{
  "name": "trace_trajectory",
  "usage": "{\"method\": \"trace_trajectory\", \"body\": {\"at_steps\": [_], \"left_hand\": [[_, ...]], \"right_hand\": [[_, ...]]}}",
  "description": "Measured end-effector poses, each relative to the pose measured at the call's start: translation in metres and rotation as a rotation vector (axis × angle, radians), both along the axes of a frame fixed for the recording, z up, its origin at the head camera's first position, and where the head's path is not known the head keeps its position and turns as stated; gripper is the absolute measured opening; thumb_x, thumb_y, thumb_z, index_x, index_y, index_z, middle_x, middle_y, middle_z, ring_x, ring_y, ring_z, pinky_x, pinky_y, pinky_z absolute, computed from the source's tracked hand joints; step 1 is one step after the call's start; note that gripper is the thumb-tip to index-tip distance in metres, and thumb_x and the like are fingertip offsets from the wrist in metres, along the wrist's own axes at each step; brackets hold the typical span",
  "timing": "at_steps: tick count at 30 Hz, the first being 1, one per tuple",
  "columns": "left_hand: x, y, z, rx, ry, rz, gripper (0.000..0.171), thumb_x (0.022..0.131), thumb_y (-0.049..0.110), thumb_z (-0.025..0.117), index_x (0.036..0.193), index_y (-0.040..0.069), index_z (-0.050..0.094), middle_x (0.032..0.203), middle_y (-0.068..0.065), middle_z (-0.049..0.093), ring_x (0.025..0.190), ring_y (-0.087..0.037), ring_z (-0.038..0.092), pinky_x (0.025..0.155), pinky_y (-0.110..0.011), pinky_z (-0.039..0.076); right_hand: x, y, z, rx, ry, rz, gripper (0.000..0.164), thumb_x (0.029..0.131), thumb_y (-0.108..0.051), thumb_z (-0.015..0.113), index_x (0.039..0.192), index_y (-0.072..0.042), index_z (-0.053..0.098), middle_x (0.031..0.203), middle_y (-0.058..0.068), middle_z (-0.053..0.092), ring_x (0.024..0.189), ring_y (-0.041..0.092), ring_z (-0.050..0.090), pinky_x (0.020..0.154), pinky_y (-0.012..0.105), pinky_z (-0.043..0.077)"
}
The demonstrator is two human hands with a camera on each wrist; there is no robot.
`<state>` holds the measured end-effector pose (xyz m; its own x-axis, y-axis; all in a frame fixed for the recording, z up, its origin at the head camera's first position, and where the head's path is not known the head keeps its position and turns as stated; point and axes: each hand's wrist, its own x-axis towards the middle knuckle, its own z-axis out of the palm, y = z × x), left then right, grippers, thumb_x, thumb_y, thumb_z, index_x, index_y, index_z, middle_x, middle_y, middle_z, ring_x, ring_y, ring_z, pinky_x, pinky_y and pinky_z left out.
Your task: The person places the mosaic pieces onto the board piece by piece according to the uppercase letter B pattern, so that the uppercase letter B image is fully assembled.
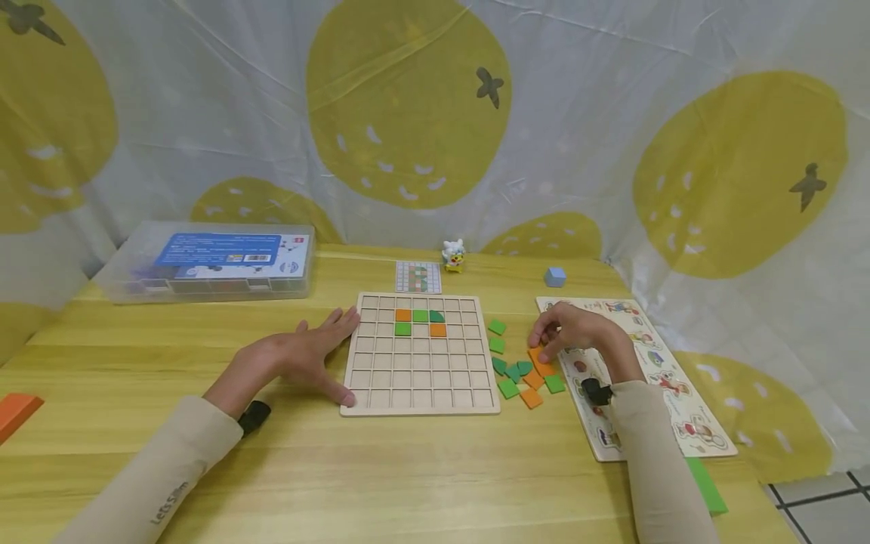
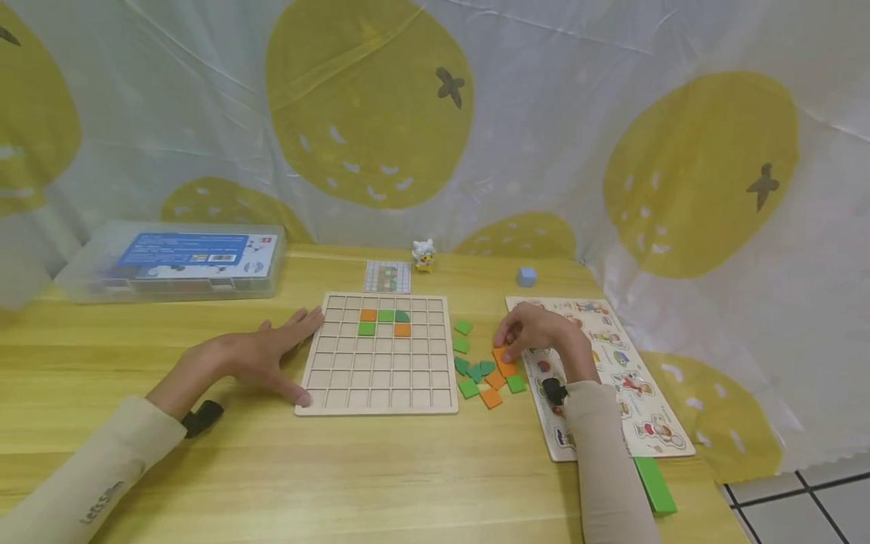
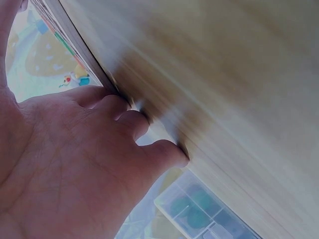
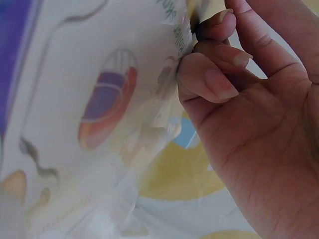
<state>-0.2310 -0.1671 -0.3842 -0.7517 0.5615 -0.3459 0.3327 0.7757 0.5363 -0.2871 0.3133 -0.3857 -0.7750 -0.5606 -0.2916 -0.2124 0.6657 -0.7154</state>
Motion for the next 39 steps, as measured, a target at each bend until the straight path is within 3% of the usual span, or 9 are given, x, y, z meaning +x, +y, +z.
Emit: {"method": "trace_trajectory", "body": {"at_steps": [12,17,21,28,35,39], "left_hand": [[0.0,0.001,0.0,-0.009,-0.002,0.004,0.14,0.081,0.056,0.093,0.172,0.0,0.003,0.18,-0.022,-0.005,0.165,-0.045,-0.006,0.126,-0.076,-0.002],[0.0,0.0,-0.001,-0.007,0.0,0.0,0.14,0.081,0.057,0.092,0.172,-0.001,0.003,0.18,-0.022,-0.006,0.165,-0.046,-0.007,0.126,-0.076,-0.002],[-0.001,0.0,-0.001,-0.009,0.007,-0.002,0.14,0.08,0.057,0.093,0.172,-0.001,0.003,0.18,-0.023,-0.005,0.165,-0.046,-0.007,0.126,-0.076,-0.002],[-0.002,0.002,-0.002,-0.008,0.006,-0.01,0.139,0.08,0.057,0.092,0.172,-0.001,0.005,0.18,-0.022,-0.005,0.165,-0.046,-0.007,0.126,-0.076,-0.002],[-0.003,-0.001,-0.001,-0.012,0.006,-0.008,0.141,0.079,0.057,0.093,0.172,-0.002,0.003,0.179,-0.024,-0.006,0.165,-0.047,-0.007,0.125,-0.076,-0.003],[-0.002,0.0,-0.001,-0.015,0.01,-0.014,0.142,0.079,0.057,0.093,0.171,-0.002,0.004,0.179,-0.025,-0.005,0.164,-0.048,-0.007,0.125,-0.077,-0.003]], "right_hand": [[0.0,0.001,0.004,0.017,0.044,0.059,0.015,0.086,0.001,0.088,0.097,0.004,0.078,0.088,0.013,0.07,0.073,0.018,0.054,0.067,0.025,0.05],[0.002,0.009,0.004,-0.005,-0.038,0.05,0.025,0.087,0.006,0.086,0.11,0.008,0.076,0.088,0.016,0.066,0.07,0.022,0.056,0.059,0.029,0.054],[0.004,0.007,0.003,0.032,-0.069,0.015,0.025,0.085,0.006,0.088,0.107,0.006,0.077,0.079,0.01,0.06,0.064,0.022,0.054,0.049,0.033,0.052],[0.009,-0.001,0.005,0.146,0.0,0.005,0.02,0.083,-0.003,0.093,0.097,-0.001,0.079,0.081,0.003,0.063,0.072,0.015,0.05,0.063,0.026,0.046],[0.016,0.001,0.005,0.104,-0.001,0.003,0.016,0.086,-0.002,0.09,0.094,-0.002,0.076,0.079,0.007,0.068,0.059,0.02,0.055,0.045,0.031,0.047],[0.019,0.002,0.007,0.061,0.115,0.035,0.011,0.089,0.0,0.087,0.094,-0.001,0.077,0.084,0.006,0.073,0.069,0.019,0.063,0.058,0.029,0.055]]}}
